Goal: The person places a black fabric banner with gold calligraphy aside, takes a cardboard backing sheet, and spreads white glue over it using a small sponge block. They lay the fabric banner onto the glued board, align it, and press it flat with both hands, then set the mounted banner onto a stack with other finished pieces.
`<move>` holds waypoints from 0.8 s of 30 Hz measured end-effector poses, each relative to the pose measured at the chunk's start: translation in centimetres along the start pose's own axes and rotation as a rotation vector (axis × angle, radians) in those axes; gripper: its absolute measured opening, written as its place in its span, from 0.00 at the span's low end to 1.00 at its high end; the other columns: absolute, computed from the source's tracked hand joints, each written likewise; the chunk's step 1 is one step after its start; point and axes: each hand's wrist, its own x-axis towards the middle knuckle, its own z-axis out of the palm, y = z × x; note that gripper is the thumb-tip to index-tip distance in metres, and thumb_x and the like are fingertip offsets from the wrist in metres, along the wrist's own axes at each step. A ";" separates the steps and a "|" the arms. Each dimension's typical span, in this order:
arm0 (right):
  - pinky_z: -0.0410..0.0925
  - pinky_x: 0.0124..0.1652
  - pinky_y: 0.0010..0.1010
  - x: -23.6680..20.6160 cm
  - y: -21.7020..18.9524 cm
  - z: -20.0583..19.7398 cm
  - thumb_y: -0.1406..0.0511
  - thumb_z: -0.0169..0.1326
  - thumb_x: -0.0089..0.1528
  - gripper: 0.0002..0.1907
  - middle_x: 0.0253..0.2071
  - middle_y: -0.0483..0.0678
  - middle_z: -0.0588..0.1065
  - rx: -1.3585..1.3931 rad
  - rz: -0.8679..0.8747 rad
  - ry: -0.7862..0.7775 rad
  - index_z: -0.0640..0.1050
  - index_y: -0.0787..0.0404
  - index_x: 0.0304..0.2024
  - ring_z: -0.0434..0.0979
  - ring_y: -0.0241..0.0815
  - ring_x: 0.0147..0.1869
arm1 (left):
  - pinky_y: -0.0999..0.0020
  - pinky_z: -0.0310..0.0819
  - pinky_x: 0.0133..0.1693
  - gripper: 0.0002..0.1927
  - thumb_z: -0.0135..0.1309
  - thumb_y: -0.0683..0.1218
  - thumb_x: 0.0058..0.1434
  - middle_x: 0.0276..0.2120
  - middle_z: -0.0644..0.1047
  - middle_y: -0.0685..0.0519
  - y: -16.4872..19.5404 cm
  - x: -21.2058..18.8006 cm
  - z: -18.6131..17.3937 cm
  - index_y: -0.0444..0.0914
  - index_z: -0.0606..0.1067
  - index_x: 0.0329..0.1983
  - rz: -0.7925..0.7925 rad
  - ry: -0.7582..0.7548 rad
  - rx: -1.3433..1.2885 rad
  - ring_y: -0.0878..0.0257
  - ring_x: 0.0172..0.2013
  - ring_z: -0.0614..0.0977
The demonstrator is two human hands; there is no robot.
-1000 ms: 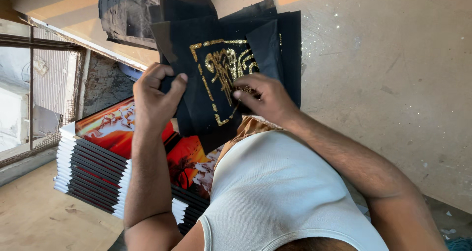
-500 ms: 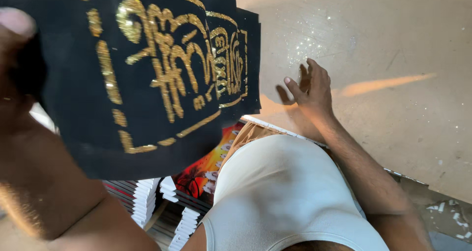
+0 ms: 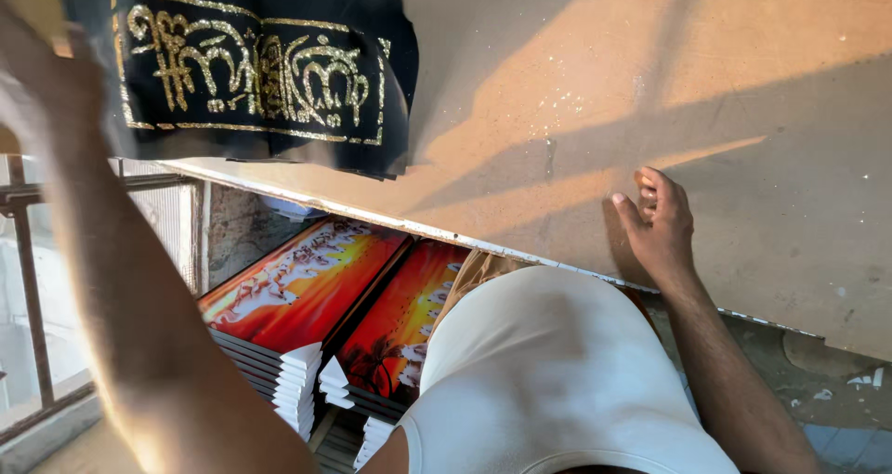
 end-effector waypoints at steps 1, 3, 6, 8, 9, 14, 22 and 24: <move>0.74 0.50 0.36 -0.4 0.1 -0.5 0.60 0.63 0.66 0.29 0.61 0.56 0.71 0.002 0.009 0.006 0.70 0.61 0.66 0.75 0.46 0.59 | 0.44 0.65 0.65 0.28 0.57 0.55 0.76 0.67 0.68 0.40 0.9 -0.8 3.1 0.35 0.69 0.70 0.024 0.015 0.059 0.45 0.66 0.70; 0.74 0.50 0.36 -1.1 0.2 -1.4 0.61 0.63 0.66 0.28 0.61 0.56 0.71 -0.016 0.036 0.000 0.71 0.61 0.66 0.75 0.47 0.59 | 0.41 0.64 0.67 0.30 0.57 0.57 0.76 0.70 0.67 0.38 3.8 -3.6 9.5 0.36 0.68 0.73 0.125 -0.052 0.025 0.42 0.69 0.69; 0.74 0.51 0.36 -2.1 0.7 -3.3 0.63 0.64 0.66 0.27 0.60 0.55 0.73 -0.051 0.082 0.020 0.72 0.61 0.65 0.77 0.46 0.59 | 0.37 0.45 0.70 0.39 0.60 0.60 0.71 0.75 0.55 0.34 10.6 -8.1 17.0 0.31 0.65 0.73 0.391 -0.091 -0.041 0.40 0.74 0.54; 0.75 0.51 0.35 -3.1 1.3 -5.3 0.63 0.64 0.65 0.26 0.59 0.55 0.73 -0.055 0.110 0.099 0.73 0.61 0.64 0.78 0.46 0.57 | 0.34 0.39 0.71 0.40 0.59 0.61 0.69 0.77 0.52 0.36 14.2 -11.1 18.6 0.35 0.64 0.76 0.418 -0.162 -0.144 0.42 0.77 0.50; 0.75 0.52 0.35 -3.6 2.1 -6.5 0.64 0.64 0.65 0.26 0.58 0.54 0.74 -0.045 0.114 0.149 0.73 0.61 0.63 0.79 0.45 0.57 | 0.31 0.37 0.72 0.40 0.59 0.62 0.69 0.78 0.52 0.38 16.8 -12.7 19.3 0.36 0.64 0.76 0.454 -0.166 -0.124 0.43 0.77 0.50; 0.75 0.50 0.33 -7.8 8.5 -14.4 0.65 0.65 0.64 0.26 0.57 0.52 0.74 -0.063 0.246 0.520 0.73 0.62 0.63 0.79 0.42 0.54 | 0.25 0.33 0.70 0.35 0.53 0.63 0.74 0.79 0.51 0.36 29.2 -18.4 19.7 0.36 0.67 0.74 0.564 -0.204 -0.300 0.38 0.79 0.48; 0.71 0.57 0.40 -16.8 22.3 -29.2 0.59 0.71 0.58 0.43 0.62 0.59 0.68 -0.040 0.754 1.172 0.63 0.66 0.69 0.74 0.51 0.61 | 0.23 0.31 0.67 0.36 0.50 0.64 0.68 0.77 0.52 0.31 50.5 -28.0 18.5 0.38 0.68 0.70 0.982 -0.404 -0.522 0.35 0.77 0.49; 0.71 0.55 0.41 -17.4 25.3 -32.8 0.56 0.71 0.52 0.51 0.64 0.61 0.63 0.077 0.758 1.232 0.59 0.66 0.69 0.72 0.54 0.60 | 0.24 0.33 0.67 0.37 0.51 0.65 0.66 0.76 0.53 0.32 56.2 -30.4 18.1 0.39 0.68 0.70 1.080 -0.376 -0.464 0.37 0.77 0.50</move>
